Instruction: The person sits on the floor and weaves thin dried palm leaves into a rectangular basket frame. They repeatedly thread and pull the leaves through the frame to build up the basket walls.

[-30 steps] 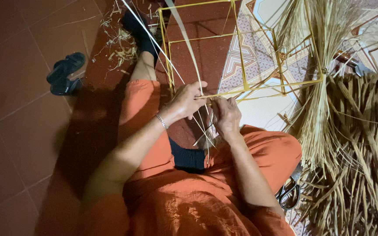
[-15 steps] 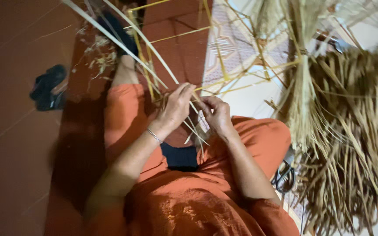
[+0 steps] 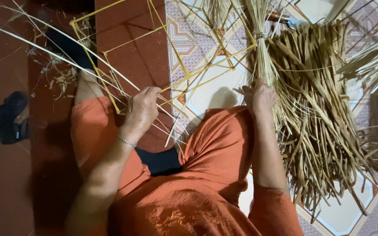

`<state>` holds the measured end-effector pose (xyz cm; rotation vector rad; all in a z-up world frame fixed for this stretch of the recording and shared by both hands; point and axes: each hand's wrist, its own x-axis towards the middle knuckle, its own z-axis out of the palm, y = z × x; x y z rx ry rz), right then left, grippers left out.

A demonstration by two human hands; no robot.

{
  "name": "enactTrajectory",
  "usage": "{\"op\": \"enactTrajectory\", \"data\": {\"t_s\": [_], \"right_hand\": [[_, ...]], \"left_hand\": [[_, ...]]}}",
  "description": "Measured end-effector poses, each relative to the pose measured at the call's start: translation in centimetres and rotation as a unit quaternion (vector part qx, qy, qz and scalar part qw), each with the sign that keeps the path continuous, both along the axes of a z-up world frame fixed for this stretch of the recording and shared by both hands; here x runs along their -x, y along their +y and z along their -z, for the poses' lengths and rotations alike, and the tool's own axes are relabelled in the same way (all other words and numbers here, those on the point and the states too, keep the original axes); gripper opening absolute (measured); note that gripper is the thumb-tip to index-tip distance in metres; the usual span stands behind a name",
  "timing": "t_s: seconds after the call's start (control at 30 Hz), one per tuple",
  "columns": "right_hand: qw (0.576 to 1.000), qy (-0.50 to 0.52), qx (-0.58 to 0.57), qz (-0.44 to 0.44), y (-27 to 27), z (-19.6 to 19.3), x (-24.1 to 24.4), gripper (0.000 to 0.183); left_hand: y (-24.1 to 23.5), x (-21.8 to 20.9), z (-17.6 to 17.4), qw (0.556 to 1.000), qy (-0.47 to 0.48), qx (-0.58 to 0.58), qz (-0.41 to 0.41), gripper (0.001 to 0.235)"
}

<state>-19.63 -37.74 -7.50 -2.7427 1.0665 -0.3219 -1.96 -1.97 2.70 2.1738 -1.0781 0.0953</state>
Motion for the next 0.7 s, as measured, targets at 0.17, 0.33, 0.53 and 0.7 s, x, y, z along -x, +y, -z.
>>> {"op": "enactTrajectory", "data": {"t_s": [0.17,0.33,0.53,0.7], "right_hand": [[0.993,0.099,0.061,0.035,-3.5,5.3,-0.4,0.027],[0.995,-0.002,-0.092,0.041,-4.3,6.6,1.4,0.018],[0.852,-0.181,-0.476,0.121,-5.1,3.5,1.2,0.024],[0.787,-0.24,-0.559,0.096,-2.5,-1.3,2.3,0.01]], "left_hand": [[-0.1,-0.1,-0.2,1.0,0.002,-0.015,-0.001,0.025],[0.2,0.0,-0.1,1.0,0.007,-0.013,0.001,0.025],[0.1,-0.1,0.0,1.0,0.007,-0.004,0.001,0.024],[0.0,-0.1,-0.2,1.0,0.006,-0.012,0.001,0.025]]}}
